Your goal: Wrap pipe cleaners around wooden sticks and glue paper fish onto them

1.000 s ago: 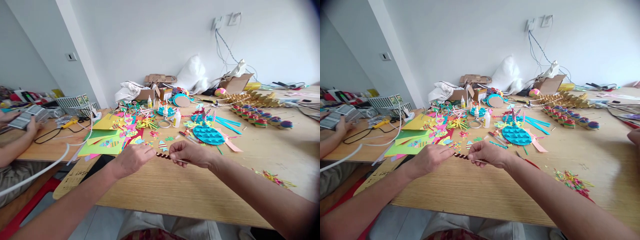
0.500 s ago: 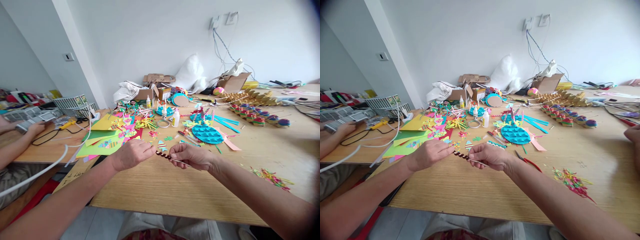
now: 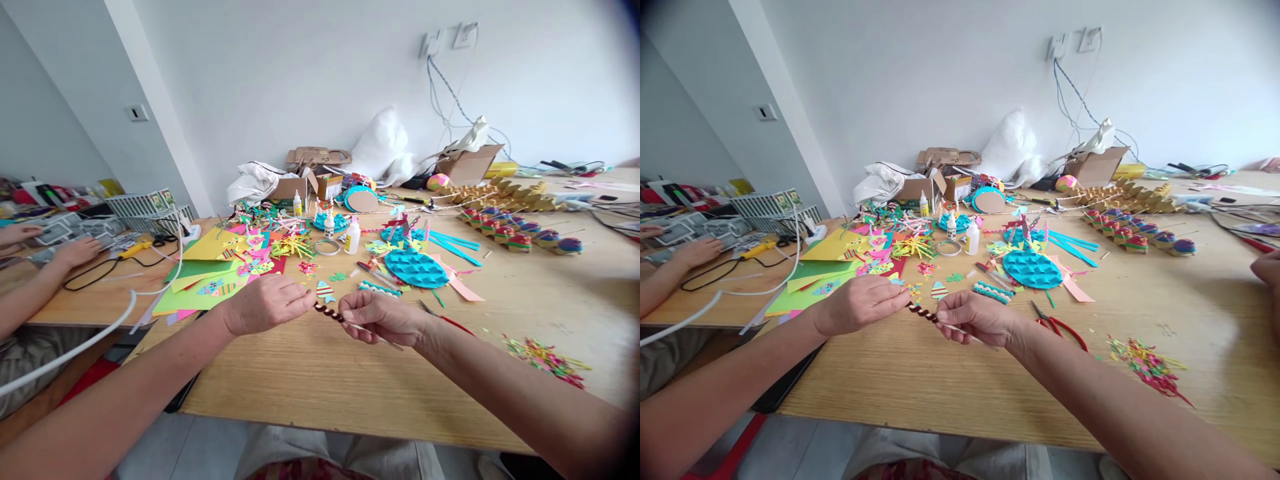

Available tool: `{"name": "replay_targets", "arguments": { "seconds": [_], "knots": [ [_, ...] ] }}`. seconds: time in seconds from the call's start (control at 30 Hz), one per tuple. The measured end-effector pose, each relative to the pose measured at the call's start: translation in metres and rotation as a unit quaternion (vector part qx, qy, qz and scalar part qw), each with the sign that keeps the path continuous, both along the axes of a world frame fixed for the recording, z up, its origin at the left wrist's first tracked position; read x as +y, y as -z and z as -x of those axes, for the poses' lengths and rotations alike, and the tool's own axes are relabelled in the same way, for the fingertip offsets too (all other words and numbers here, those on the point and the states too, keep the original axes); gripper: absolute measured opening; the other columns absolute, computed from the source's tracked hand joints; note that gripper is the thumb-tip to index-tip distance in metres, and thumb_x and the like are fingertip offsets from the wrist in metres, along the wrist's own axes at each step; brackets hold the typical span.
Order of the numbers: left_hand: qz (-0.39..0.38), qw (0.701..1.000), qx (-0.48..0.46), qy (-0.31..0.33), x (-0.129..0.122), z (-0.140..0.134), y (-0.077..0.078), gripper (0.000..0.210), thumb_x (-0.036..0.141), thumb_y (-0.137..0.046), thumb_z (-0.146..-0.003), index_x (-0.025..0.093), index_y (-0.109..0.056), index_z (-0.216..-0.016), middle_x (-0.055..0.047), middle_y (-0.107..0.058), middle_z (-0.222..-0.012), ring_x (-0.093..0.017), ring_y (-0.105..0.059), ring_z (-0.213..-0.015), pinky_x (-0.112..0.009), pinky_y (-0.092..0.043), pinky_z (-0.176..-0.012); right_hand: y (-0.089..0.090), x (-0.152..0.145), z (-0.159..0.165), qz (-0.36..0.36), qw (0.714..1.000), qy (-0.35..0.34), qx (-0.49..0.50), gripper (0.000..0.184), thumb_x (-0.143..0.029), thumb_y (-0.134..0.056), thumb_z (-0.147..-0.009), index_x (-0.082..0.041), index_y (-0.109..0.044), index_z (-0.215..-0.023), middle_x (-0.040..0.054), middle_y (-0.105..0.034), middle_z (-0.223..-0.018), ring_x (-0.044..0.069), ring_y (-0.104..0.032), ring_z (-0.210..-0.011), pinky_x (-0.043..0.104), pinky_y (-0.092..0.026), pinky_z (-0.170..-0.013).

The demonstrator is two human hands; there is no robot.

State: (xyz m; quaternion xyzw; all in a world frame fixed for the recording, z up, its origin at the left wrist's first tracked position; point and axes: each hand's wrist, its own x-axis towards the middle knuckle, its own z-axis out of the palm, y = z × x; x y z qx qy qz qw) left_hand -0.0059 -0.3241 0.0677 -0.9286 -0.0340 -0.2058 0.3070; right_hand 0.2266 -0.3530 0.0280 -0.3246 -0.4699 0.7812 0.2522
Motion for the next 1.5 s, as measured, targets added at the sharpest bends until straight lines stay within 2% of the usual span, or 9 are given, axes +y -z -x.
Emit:
{"name": "replay_targets", "arguments": {
  "seconds": [0.3, 0.77, 0.93, 1.03, 1.23, 1.33, 1.4, 1.43, 1.5],
  "knots": [
    [0.007, 1.000, 0.013, -0.010, -0.001, 0.001, 0.003, 0.023, 0.009, -0.039, -0.083, 0.011, -0.054, -0.100, -0.007, -0.065, -0.078, -0.011, -0.056, -0.062, -0.024, -0.046, -0.056, 0.005, -0.007, 0.000, 0.020, 0.999, 0.011, 0.022, 0.018, -0.024, -0.067, -0.067, -0.011, -0.054, -0.064, -0.0012, -0.057, -0.055, 0.002, -0.047, -0.041, 0.010, -0.030, -0.036],
    [0.048, 0.998, 0.012, 0.045, -0.015, -0.002, 0.009, 0.022, 0.010, -0.037, -0.083, 0.010, -0.056, -0.095, -0.009, -0.065, -0.079, -0.014, -0.060, -0.073, -0.025, -0.049, -0.063, 0.020, -0.029, 0.004, 0.075, 0.996, 0.031, 0.033, 0.023, -0.024, -0.072, -0.060, -0.013, -0.052, -0.063, -0.0014, -0.057, -0.052, 0.003, -0.047, -0.039, 0.012, -0.029, -0.036],
    [0.058, 0.998, 0.011, 0.035, -0.010, -0.002, 0.010, 0.022, 0.009, -0.039, -0.083, 0.010, -0.056, -0.096, -0.009, -0.064, -0.079, -0.014, -0.059, -0.071, -0.026, -0.049, -0.063, 0.018, -0.033, 0.007, 0.022, 0.996, 0.082, -0.005, 0.026, -0.033, -0.070, -0.063, -0.013, -0.053, -0.063, -0.0034, -0.054, -0.051, 0.002, -0.043, -0.038, 0.012, -0.025, -0.035],
    [0.072, 0.997, 0.000, 0.019, -0.004, -0.003, 0.009, 0.022, 0.010, -0.039, -0.083, 0.012, -0.056, -0.097, -0.008, -0.064, -0.080, -0.013, -0.058, -0.071, -0.026, -0.048, -0.064, 0.013, -0.030, 0.005, -0.017, 0.996, 0.080, -0.023, 0.029, -0.038, -0.068, -0.064, -0.013, -0.053, -0.063, -0.0038, -0.053, -0.050, 0.002, -0.039, -0.035, 0.014, -0.022, -0.033],
    [0.163, 0.985, -0.051, -0.030, 0.002, -0.009, 0.005, 0.024, 0.013, -0.042, -0.083, 0.015, -0.054, -0.104, -0.009, -0.061, -0.094, -0.016, -0.055, -0.090, -0.030, -0.047, -0.078, 0.003, -0.022, -0.005, -0.090, 0.990, 0.098, -0.054, 0.026, -0.036, -0.068, -0.064, -0.014, -0.055, -0.072, -0.0028, -0.055, -0.058, 0.003, -0.043, -0.044, 0.015, -0.026, -0.038],
    [0.261, 0.955, -0.120, -0.075, 0.005, -0.007, 0.006, 0.043, 0.023, -0.053, -0.078, 0.020, -0.041, -0.120, -0.011, -0.051, -0.115, -0.019, -0.047, -0.106, -0.036, -0.043, -0.086, 0.002, -0.020, -0.010, -0.136, 0.975, 0.139, -0.111, 0.028, -0.039, -0.067, -0.063, -0.015, -0.056, -0.071, -0.0037, -0.052, -0.056, 0.004, -0.042, -0.043, 0.017, -0.028, -0.038],
    [0.358, 0.905, -0.211, -0.098, 0.008, -0.004, 0.012, 0.055, 0.028, -0.058, -0.075, 0.022, -0.035, -0.124, -0.011, -0.047, -0.118, -0.020, -0.047, -0.106, -0.037, -0.044, -0.084, 0.003, -0.018, -0.012, -0.170, 0.956, 0.183, -0.152, 0.029, -0.040, -0.066, -0.062, -0.015, -0.056, -0.071, -0.0044, -0.050, -0.054, 0.005, -0.042, -0.042, 0.018, -0.029, -0.038],
    [0.417, 0.862, -0.267, -0.107, 0.008, -0.004, 0.017, 0.055, 0.029, -0.057, -0.075, 0.022, -0.034, -0.124, -0.010, -0.050, -0.114, -0.018, -0.050, -0.100, -0.035, -0.047, -0.079, 0.004, -0.018, -0.012, -0.188, 0.946, 0.204, -0.169, 0.028, -0.040, -0.066, -0.062, -0.016, -0.055, -0.071, -0.0048, -0.049, -0.053, 0.005, -0.042, -0.042, 0.018, -0.029, -0.038],
    [0.556, 0.739, -0.362, -0.118, 0.007, -0.006, 0.029, 0.046, 0.027, -0.055, -0.076, 0.019, -0.038, -0.118, -0.007, -0.055, -0.096, -0.014, -0.055, -0.082, -0.027, -0.048, -0.065, 0.007, -0.017, -0.012, -0.224, 0.925, 0.236, -0.195, 0.024, -0.038, -0.064, -0.063, -0.017, -0.053, -0.068, -0.0050, -0.049, -0.053, 0.006, -0.043, -0.042, 0.019, -0.030, -0.038]
  ]
}}
